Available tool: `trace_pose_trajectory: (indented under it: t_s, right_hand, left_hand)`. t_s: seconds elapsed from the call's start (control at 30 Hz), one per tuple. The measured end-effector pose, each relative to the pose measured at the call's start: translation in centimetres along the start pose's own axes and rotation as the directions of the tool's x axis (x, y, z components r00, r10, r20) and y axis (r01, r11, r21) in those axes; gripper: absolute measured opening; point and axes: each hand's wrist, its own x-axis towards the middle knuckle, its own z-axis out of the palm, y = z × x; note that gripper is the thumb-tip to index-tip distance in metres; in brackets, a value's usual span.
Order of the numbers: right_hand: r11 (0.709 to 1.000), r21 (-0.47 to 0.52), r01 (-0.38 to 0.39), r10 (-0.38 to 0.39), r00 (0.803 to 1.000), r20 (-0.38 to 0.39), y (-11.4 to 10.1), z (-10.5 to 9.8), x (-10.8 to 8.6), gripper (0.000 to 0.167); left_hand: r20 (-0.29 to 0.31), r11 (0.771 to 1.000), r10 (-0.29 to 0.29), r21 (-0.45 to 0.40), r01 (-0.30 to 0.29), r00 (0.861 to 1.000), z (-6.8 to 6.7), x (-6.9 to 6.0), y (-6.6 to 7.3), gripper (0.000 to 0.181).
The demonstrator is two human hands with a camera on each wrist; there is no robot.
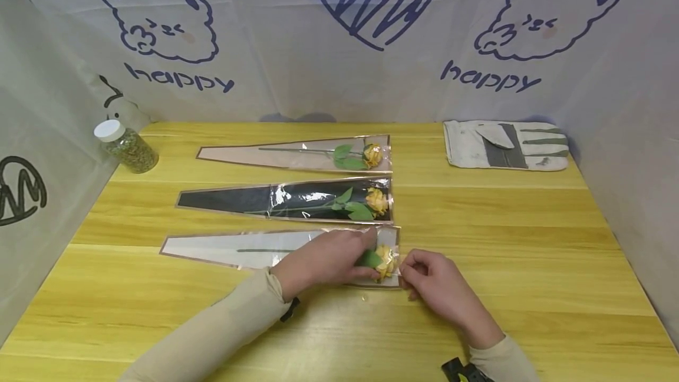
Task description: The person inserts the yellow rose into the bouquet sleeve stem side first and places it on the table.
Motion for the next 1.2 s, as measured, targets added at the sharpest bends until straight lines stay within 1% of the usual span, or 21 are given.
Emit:
trace_pose_trajectory:
  t_s: [0.17,0.27,0.4,0.47,0.53,0.6,0.67,0.77,0.87,0.9,0.93,1.03,1.1,1.13,1.2]
  right_hand:
    - [1.000,-0.016,0.023,-0.023,1.000,0.004,0.1,-0.3,-0.1,0.011]
    - [0.998,-0.017,0.066,-0.066,0.998,0.008,0.1,-0.6,-0.1,0.010]
    - [0.988,-0.079,0.131,-0.130,0.991,0.019,-0.1,-0.9,-0.3,0.010]
    - [0.979,-0.131,0.155,-0.154,0.988,0.022,-0.1,-1.0,-0.4,0.011]
    - [0.973,-0.164,0.165,-0.163,0.986,0.021,-0.1,-1.1,-0.5,0.011]
    - [0.972,-0.166,0.168,-0.165,0.986,0.033,0.0,-1.2,-0.6,0.011]
    - [0.975,-0.145,0.168,-0.161,0.985,0.058,0.1,-1.2,-0.6,0.011]
    - [0.981,-0.112,0.160,-0.150,0.984,0.095,0.1,-1.3,-0.6,0.013]
    - [0.981,-0.145,0.130,-0.122,0.990,0.067,-0.2,-1.6,-0.3,0.017]
    - [0.980,-0.164,0.110,-0.105,0.994,0.041,-0.3,-1.6,-0.1,0.018]
    - [0.977,-0.192,0.093,-0.092,0.996,0.012,-0.5,-1.7,0.1,0.021]
    - [0.962,-0.272,0.040,-0.058,0.997,-0.060,-1.0,-2.0,1.1,0.027]
    - [0.945,-0.326,0.014,-0.042,0.996,-0.079,-1.3,-2.2,1.8,0.030]
    - [0.933,-0.360,0.010,-0.042,0.996,-0.080,-1.4,-2.2,2.2,0.031]
    - [0.911,-0.413,0.004,-0.040,0.996,-0.077,-1.6,-2.3,2.8,0.032]
  left_hand:
    - [0.017,0.998,-0.068,-0.012,0.068,0.998,-0.1,-0.7,-0.1,0.093]
    - [0.027,0.994,-0.102,0.033,0.101,0.994,-0.2,-1.0,-0.3,0.103]
    - [0.047,0.985,-0.135,0.120,0.128,0.990,-0.3,-1.3,-0.6,0.093]
    - [0.057,0.984,-0.137,0.126,0.129,0.989,-0.4,-1.4,-0.8,0.086]
    - [0.067,0.985,-0.137,0.119,0.128,0.988,-0.5,-1.5,-1.0,0.085]
    - [0.070,0.986,-0.138,0.105,0.130,0.988,-0.5,-1.6,-1.2,0.086]
    - [0.072,0.988,-0.138,0.085,0.132,0.988,-0.5,-1.6,-1.4,0.085]
    - [0.082,0.990,-0.136,0.060,0.131,0.987,-0.5,-1.7,-1.7,0.092]
    - [0.096,0.992,-0.127,0.006,0.127,0.987,-0.5,-1.7,-2.0,0.093]
    - [0.086,0.992,-0.126,-0.005,0.127,0.988,-0.6,-1.7,-2.1,0.092]
    - [0.066,0.992,-0.124,-0.014,0.125,0.990,-0.6,-1.6,-2.2,0.086]
    - [-0.014,0.992,-0.121,-0.023,0.120,0.993,-0.8,-1.4,-2.6,0.055]
    - [-0.066,0.993,-0.122,-0.003,0.122,0.990,-0.9,-1.3,-3.0,0.034]
    - [-0.079,0.992,-0.124,0.002,0.124,0.989,-0.9,-1.2,-3.2,0.025]
    - [-0.086,0.991,-0.129,0.007,0.130,0.988,-0.9,-1.1,-3.5,0.018]
